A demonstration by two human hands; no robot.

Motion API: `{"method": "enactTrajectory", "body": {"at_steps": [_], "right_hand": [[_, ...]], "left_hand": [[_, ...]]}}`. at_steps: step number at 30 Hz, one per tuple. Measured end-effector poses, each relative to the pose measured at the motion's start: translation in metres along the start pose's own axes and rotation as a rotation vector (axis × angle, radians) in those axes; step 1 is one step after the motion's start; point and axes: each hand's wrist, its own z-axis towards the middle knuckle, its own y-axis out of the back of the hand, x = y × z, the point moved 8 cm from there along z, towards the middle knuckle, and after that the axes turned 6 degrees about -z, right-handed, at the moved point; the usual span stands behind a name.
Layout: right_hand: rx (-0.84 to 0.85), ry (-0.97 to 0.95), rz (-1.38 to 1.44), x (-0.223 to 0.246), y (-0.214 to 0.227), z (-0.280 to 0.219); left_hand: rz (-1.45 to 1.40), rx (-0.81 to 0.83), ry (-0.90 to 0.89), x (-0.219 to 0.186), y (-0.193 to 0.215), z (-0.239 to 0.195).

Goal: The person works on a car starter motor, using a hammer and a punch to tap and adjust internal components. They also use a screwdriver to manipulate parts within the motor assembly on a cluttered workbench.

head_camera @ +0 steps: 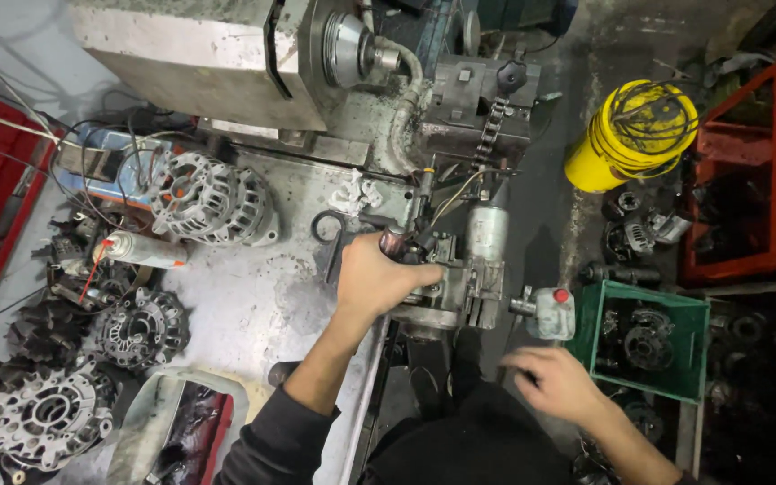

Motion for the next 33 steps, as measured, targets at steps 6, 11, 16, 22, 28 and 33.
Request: {"method": "enactTrajectory", "body": {"at_steps": [6,11,16,22,28,33], "right_hand": [[-0.468,0.388,-0.504,0.129,0.077,0.027],[-0.397,0.387,-0.635,0.119,0.066,0.034],[-0.321,0.409,-0.764,0.122,0.067,0.044],[-0.246,0.462,-0.863,0.120,0.061,0.051],[-0.279,0.461,-0.849,0.122,0.061,0.049],[-0.342,0.424,-0.772,0.120,0.062,0.046]], "left_hand": [[0.021,-0.013,0.002,-0.005,0.001,-0.003],[0.036,-0.028,-0.012,-0.010,0.003,-0.005],[0.120,-0.070,-0.005,-0.012,0.005,-0.008],[0.133,-0.085,0.037,-0.008,0.007,-0.007],[0.096,-0.084,0.034,-0.008,0.007,-0.005],[0.102,-0.081,0.023,-0.007,0.006,-0.006]]}}
